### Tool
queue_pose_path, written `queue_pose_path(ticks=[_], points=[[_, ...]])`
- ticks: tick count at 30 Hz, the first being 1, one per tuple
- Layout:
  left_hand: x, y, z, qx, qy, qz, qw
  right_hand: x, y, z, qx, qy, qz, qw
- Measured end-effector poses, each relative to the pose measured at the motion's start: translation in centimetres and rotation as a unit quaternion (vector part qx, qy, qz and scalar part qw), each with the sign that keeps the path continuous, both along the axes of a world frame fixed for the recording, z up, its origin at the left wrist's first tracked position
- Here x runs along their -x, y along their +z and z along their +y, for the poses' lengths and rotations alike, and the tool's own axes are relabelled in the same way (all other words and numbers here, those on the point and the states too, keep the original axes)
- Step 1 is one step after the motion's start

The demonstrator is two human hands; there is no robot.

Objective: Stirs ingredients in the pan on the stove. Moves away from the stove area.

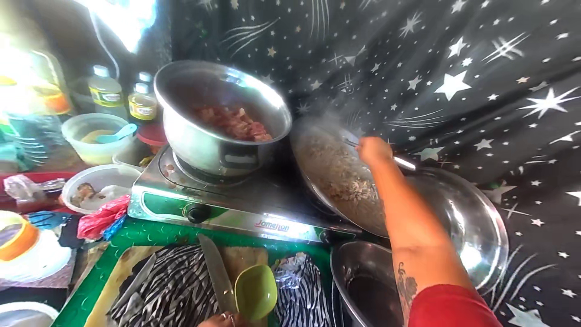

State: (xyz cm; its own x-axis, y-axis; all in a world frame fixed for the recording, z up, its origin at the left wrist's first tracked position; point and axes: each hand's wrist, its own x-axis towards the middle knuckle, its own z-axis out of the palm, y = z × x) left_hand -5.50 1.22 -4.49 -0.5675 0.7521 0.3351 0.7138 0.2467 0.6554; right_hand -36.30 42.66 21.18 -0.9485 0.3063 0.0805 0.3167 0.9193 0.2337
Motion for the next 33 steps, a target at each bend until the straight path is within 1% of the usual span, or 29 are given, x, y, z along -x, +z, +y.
queue_pose_path(ticks=[2, 4, 7, 9, 14, 18, 20, 23, 25, 26, 29, 33], points=[[-0.2, -0.2, -0.1, -0.002, -0.002, 0.012, 1.0, -1.1, 0.5, -2.4, -0.033, 0.036, -0.018, 0.999], [-0.5, -0.8, 0.0, -0.014, 0.007, 0.046, 0.999, -3.2, 0.7, -4.3, -0.071, 0.081, -0.036, 0.994], [-0.9, -1.2, 0.0, -0.036, 0.023, 0.102, 0.994, -7.7, 0.8, -6.5, -0.144, 0.149, -0.065, 0.976], [-1.1, -0.9, -0.1, -0.047, 0.025, 0.116, 0.992, -10.9, 0.7, -6.9, -0.172, 0.169, -0.076, 0.968], [-1.5, 0.0, -0.6, -0.042, 0.011, 0.114, 0.993, -18.4, 1.3, -6.5, -0.18, 0.159, -0.093, 0.966], [-1.6, 0.4, -1.0, -0.047, 0.0, 0.093, 0.995, -23.1, 2.3, -6.0, -0.172, 0.113, -0.089, 0.974], [-1.7, 0.6, -1.2, -0.048, -0.001, 0.081, 0.996, -24.5, 3.7, -5.9, -0.168, 0.076, -0.074, 0.98], [-1.7, 0.6, -1.1, -0.055, -0.002, 0.077, 0.996, -26.1, 7.3, -7.5, -0.149, 0.024, -0.031, 0.988], [-1.7, 0.5, -0.9, -0.055, -0.007, 0.076, 0.996, -26.8, 8.8, -9.9, -0.134, -0.004, -0.036, 0.99], [-1.7, 0.4, -0.9, -0.053, -0.01, 0.075, 0.996, -26.8, 8.9, -11.1, -0.13, -0.016, -0.052, 0.99], [-1.6, 0.2, -0.9, -0.05, -0.011, 0.074, 0.996, -24.6, 6.6, -13.2, -0.105, -0.058, -0.106, 0.987], [-1.5, 0.1, -1.3, -0.052, 0.001, 0.073, 0.996, -19.0, 1.8, -11.2, -0.08, -0.106, -0.112, 0.985]])
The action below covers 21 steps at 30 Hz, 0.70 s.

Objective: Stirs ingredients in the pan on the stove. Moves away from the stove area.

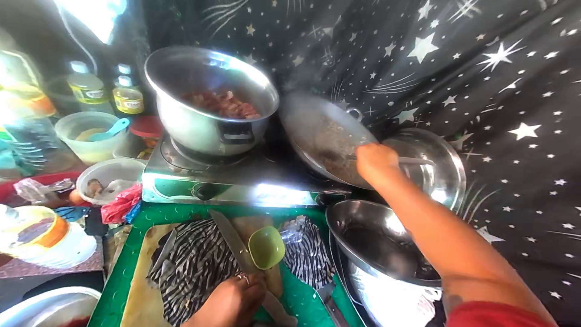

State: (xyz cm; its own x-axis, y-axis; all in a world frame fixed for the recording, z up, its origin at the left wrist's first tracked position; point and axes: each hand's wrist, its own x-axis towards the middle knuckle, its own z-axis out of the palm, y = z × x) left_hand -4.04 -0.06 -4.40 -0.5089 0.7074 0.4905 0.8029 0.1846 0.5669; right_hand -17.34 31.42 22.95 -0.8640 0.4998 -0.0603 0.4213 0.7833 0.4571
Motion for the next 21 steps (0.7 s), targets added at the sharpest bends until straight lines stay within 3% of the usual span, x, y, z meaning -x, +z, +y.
queue_pose_path(ticks=[4, 10, 12, 17, 21], points=[[0.0, -0.1, -0.4, -0.003, 0.015, 0.005, 1.0, 3.0, -0.5, 2.8, 0.017, -0.027, 0.029, 0.999], [0.2, -0.2, -0.3, 0.005, 0.019, -0.018, 1.0, 0.5, 7.3, 2.9, -0.024, -0.067, 0.102, 0.992], [0.2, -0.2, 0.2, 0.007, 0.009, -0.009, 1.0, 0.6, 6.6, 3.9, -0.018, -0.086, 0.108, 0.99], [0.0, 0.1, 0.4, 0.01, 0.004, 0.009, 1.0, 2.2, -0.3, 10.3, 0.052, -0.081, 0.084, 0.992], [-0.2, 0.2, -0.6, 0.023, 0.025, -0.022, 0.999, -0.4, 3.3, 11.4, 0.035, -0.073, 0.123, 0.989]])
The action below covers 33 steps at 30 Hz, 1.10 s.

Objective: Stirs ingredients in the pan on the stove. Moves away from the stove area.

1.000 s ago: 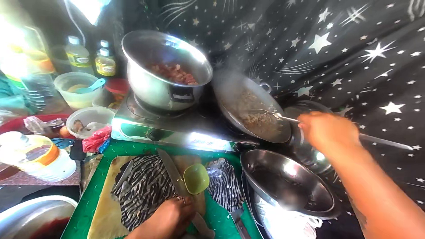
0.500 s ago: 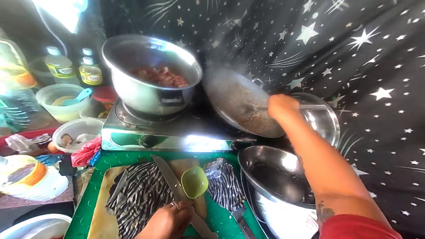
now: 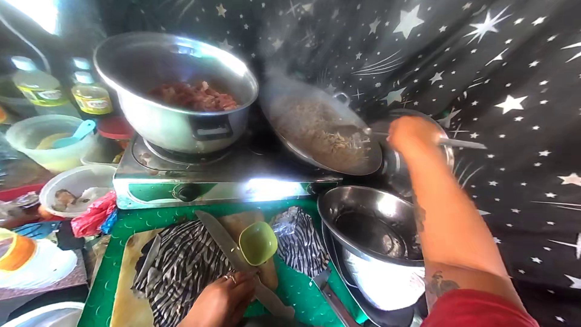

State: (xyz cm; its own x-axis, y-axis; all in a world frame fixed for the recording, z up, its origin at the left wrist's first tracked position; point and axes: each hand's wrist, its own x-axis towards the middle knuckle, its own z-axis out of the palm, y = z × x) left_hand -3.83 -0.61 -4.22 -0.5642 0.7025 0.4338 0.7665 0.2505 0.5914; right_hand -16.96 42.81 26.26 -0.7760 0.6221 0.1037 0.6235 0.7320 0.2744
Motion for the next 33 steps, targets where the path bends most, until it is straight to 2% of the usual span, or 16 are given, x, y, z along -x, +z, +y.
queue_pose_path(ticks=[2, 7, 14, 21, 25, 29, 33], points=[[0.1, -0.1, -0.1, 0.005, -0.001, -0.011, 1.0, -1.6, 1.6, -0.7, -0.002, 0.011, 0.011, 1.0], [0.2, 0.2, 1.0, 0.014, -0.021, 0.011, 1.0, -4.3, 2.1, 0.3, 0.01, -0.004, 0.006, 1.0], [0.1, 0.6, 0.8, 0.031, -0.023, -0.002, 0.999, -4.8, -0.4, 2.0, 0.047, -0.04, -0.006, 0.998], [0.1, 1.2, 0.8, 0.047, -0.023, -0.012, 0.999, -5.1, -2.8, 5.0, 0.171, -0.023, 0.042, 0.984], [0.2, 1.1, 0.9, 0.061, -0.029, -0.015, 0.998, -6.5, -3.8, 7.5, 0.244, -0.016, 0.112, 0.963], [0.3, 1.0, 1.4, 0.059, -0.038, -0.014, 0.997, -8.4, -4.3, 8.4, 0.312, 0.01, 0.136, 0.94], [0.4, 1.1, 1.6, 0.063, -0.046, -0.01, 0.997, -9.2, -4.0, 6.6, 0.257, 0.044, 0.152, 0.953]])
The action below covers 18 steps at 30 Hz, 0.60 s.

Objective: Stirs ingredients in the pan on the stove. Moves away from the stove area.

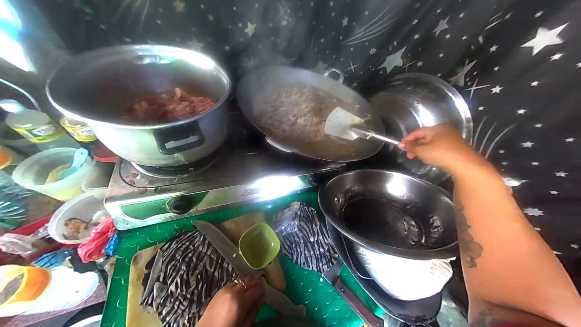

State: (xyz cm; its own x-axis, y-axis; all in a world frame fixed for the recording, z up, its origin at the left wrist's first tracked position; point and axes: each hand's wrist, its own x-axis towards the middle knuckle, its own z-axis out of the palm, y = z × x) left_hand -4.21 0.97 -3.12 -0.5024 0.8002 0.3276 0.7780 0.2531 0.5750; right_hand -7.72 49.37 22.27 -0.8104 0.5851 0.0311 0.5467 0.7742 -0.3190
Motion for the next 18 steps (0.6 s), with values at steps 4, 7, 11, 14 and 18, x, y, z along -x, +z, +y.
queue_pose_path(ticks=[4, 7, 11, 14, 18], points=[[-0.1, 0.2, 0.2, 0.008, -0.002, -0.008, 1.0, 0.7, 1.0, -2.4, -0.09, -0.043, -0.037, 0.994], [-0.1, 0.1, 0.1, 0.007, 0.005, -0.014, 1.0, 1.5, 1.1, -3.3, -0.118, -0.073, -0.063, 0.988], [-0.2, 0.2, 0.1, 0.002, 0.009, -0.01, 1.0, 2.4, 0.4, -3.5, -0.109, -0.049, -0.08, 0.99], [-0.2, 0.1, 0.1, 0.002, 0.01, -0.001, 1.0, 2.4, -0.5, -2.5, -0.065, -0.011, -0.055, 0.996], [-0.2, -0.4, 0.1, -0.001, 0.012, 0.008, 1.0, 0.5, -0.8, -1.8, 0.046, 0.043, 0.029, 0.998]])
